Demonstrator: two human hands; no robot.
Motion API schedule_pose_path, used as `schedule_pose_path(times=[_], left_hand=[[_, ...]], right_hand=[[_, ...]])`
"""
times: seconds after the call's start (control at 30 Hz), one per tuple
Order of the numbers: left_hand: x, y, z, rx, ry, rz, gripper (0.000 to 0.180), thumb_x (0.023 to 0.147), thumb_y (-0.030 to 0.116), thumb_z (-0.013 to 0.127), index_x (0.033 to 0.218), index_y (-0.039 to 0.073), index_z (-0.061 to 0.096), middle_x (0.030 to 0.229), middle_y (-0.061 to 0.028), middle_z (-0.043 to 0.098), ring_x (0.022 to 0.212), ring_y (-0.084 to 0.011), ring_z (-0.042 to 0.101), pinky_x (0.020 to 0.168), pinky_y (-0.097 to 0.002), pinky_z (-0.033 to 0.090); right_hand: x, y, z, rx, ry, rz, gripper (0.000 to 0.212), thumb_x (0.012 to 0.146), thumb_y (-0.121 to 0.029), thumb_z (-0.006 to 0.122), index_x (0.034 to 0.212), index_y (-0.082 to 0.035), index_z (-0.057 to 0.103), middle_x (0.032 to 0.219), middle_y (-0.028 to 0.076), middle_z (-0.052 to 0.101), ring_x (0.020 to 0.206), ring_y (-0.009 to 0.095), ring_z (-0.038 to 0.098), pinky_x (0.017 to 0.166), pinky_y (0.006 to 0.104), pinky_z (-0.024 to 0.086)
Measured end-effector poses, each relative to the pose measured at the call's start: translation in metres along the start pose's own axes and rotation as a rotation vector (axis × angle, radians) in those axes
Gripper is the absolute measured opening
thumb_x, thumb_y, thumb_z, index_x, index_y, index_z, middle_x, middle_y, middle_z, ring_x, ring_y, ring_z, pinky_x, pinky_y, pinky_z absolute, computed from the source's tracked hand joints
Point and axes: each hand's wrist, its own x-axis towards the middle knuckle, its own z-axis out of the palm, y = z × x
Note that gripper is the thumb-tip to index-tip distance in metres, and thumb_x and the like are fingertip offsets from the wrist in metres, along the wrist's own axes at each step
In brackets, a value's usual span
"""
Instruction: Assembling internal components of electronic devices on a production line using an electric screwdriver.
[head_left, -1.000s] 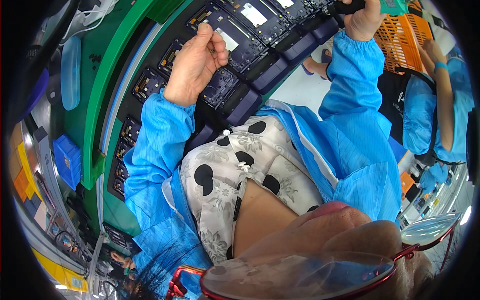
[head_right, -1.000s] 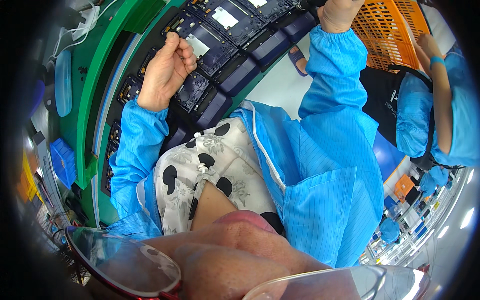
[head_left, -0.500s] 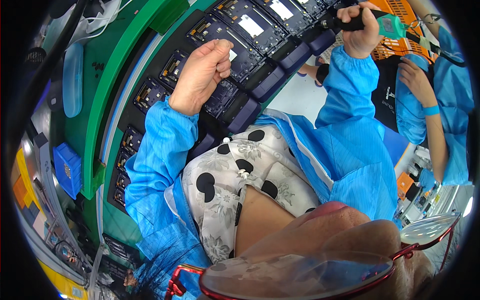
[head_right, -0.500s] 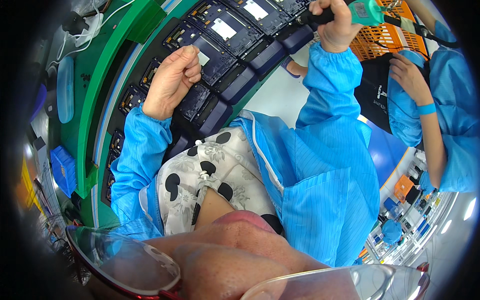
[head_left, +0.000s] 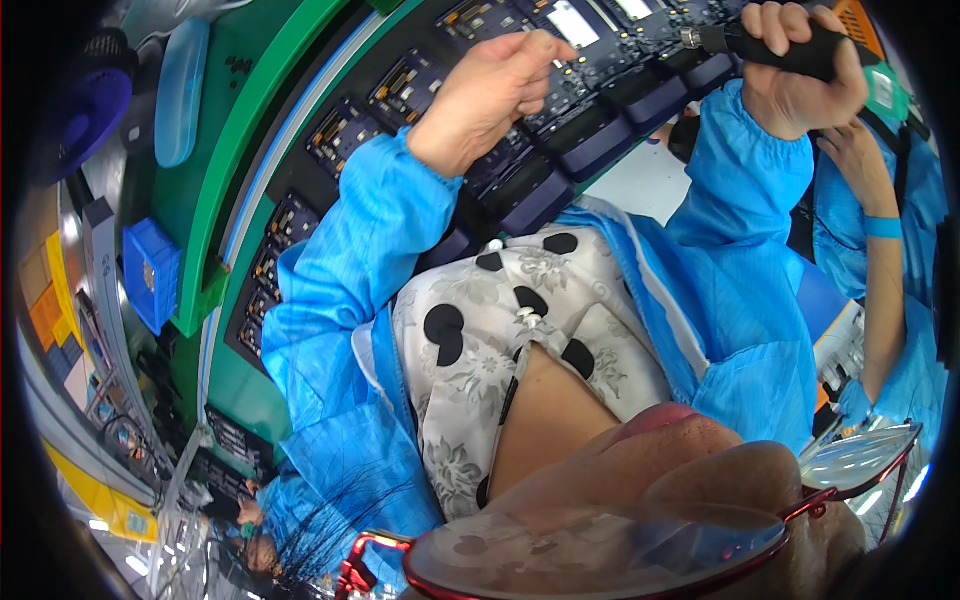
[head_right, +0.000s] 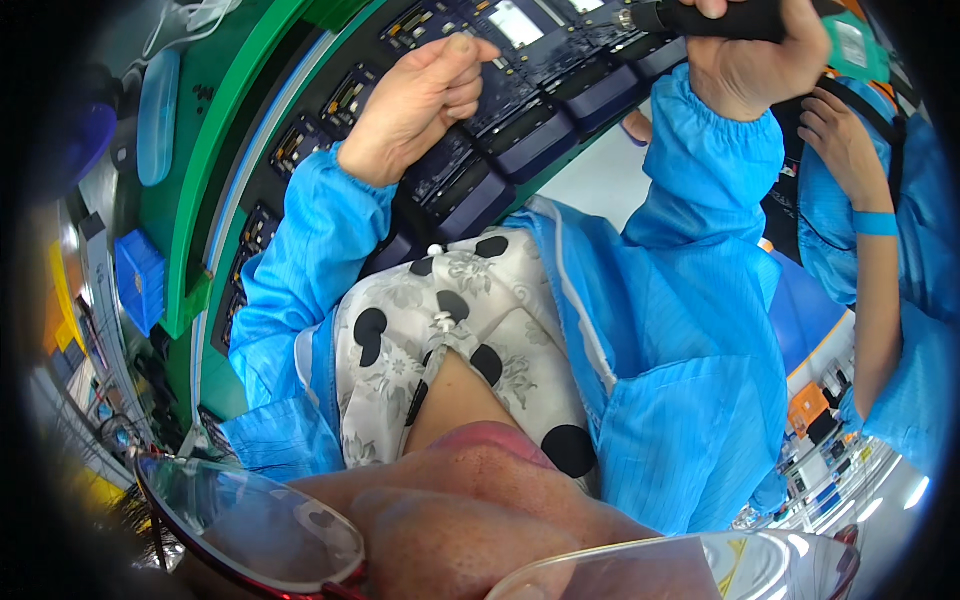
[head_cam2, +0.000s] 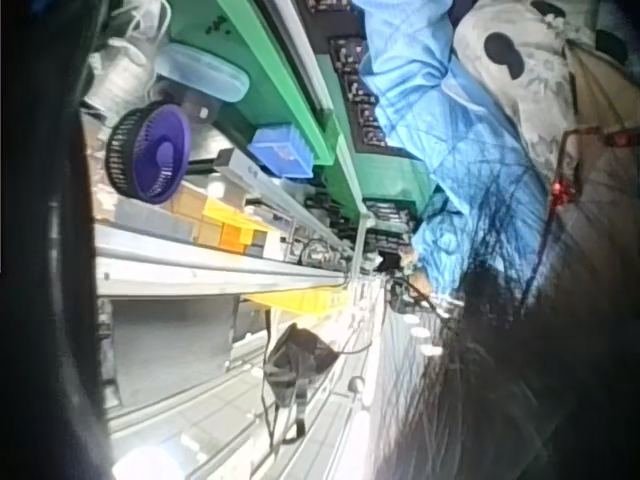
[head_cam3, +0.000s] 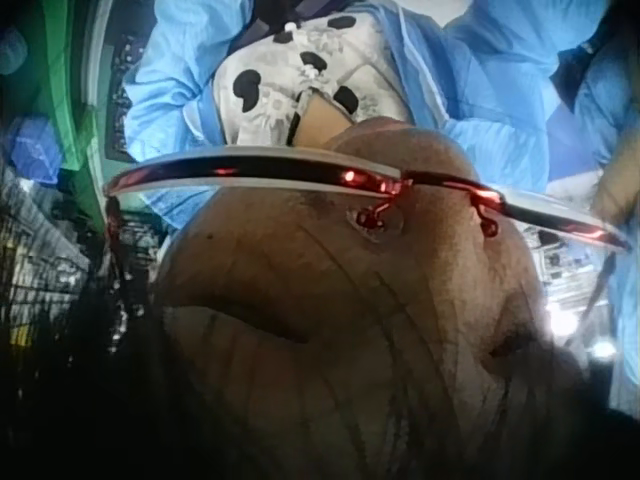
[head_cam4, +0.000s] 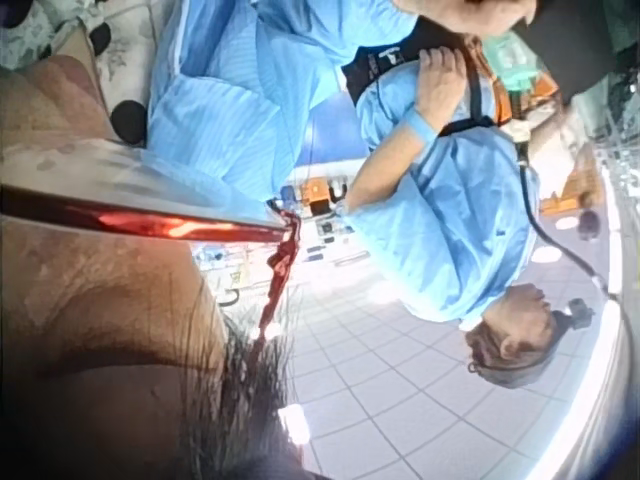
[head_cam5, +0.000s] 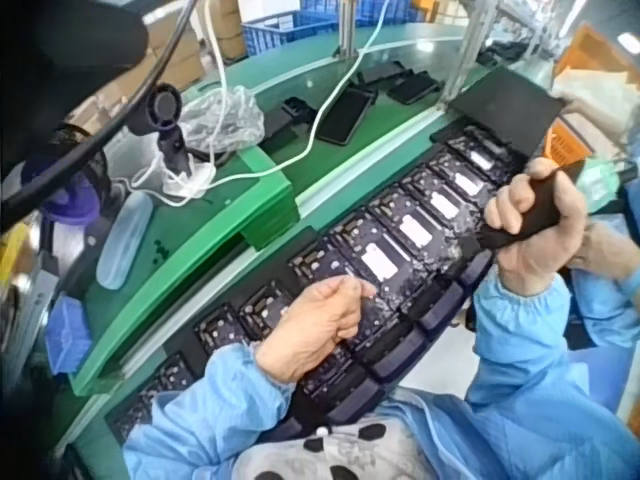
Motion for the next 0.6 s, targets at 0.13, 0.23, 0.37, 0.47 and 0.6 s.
schedule_pose_path(times=[0.13, 0.23, 0.37, 0.47, 0.6], left_hand=[[-0.001, 0.001, 0.010, 0.083, 0.022, -0.007, 0.036, 0.109, 0.035, 0.055, 0.110, 0.001, 0.067, 0.068, 0.0075, 0.037, 0.060, -0.0055, 0.029, 0.056, -0.0239, 0.030], [-0.003, 0.001, 0.012, 0.120, 0.054, -0.003, 0.042, 0.110, 0.040, 0.053, 0.109, 0.000, 0.067, 0.067, 0.0073, 0.037, 0.061, -0.0061, 0.029, 0.056, -0.0241, 0.030], [-0.007, 0.000, 0.011, 0.151, 0.050, 0.015, 0.046, 0.109, 0.044, 0.052, 0.108, 0.000, 0.066, 0.067, 0.0070, 0.037, 0.061, -0.0063, 0.029, 0.056, -0.0241, 0.030], [-0.010, 0.002, 0.010, 0.166, 0.051, 0.020, 0.046, 0.109, 0.044, 0.052, 0.108, 0.000, 0.066, 0.067, 0.0069, 0.037, 0.061, -0.0063, 0.029, 0.057, -0.0240, 0.030], [-0.012, 0.001, 0.012, 0.151, 0.065, 0.037, 0.041, 0.111, 0.033, 0.050, 0.108, -0.003, 0.069, 0.066, 0.0075, 0.038, 0.060, -0.0053, 0.032, 0.055, -0.0247, 0.031]], right_hand=[[-0.013, 0.007, 0.028, 0.056, 0.009, 0.036, 0.032, 0.099, -0.042, 0.060, 0.112, -0.012, 0.063, 0.074, 0.001, 0.052, 0.055, 0.013, 0.046, 0.059, 0.0322, 0.043], [-0.016, 0.016, 0.037, 0.022, 0.035, 0.055, 0.033, 0.099, -0.043, 0.061, 0.112, -0.013, 0.063, 0.073, 0.001, 0.052, 0.054, 0.013, 0.046, 0.058, 0.0320, 0.042], [-0.023, 0.021, 0.065, 0.087, 0.042, 0.061, 0.035, 0.098, -0.045, 0.061, 0.112, -0.012, 0.063, 0.072, 0.001, 0.052, 0.054, 0.013, 0.047, 0.058, 0.0321, 0.042], [-0.025, 0.022, 0.072, 0.128, 0.008, 0.014, 0.036, 0.098, -0.045, 0.061, 0.112, -0.012, 0.063, 0.072, 0.002, 0.052, 0.054, 0.013, 0.047, 0.058, 0.0319, 0.041], [-0.021, 0.031, 0.055, 0.184, -0.107, -0.008, 0.037, 0.099, -0.046, 0.059, 0.114, -0.011, 0.062, 0.073, 0.002, 0.052, 0.054, 0.013, 0.046, 0.058, 0.0318, 0.041]])
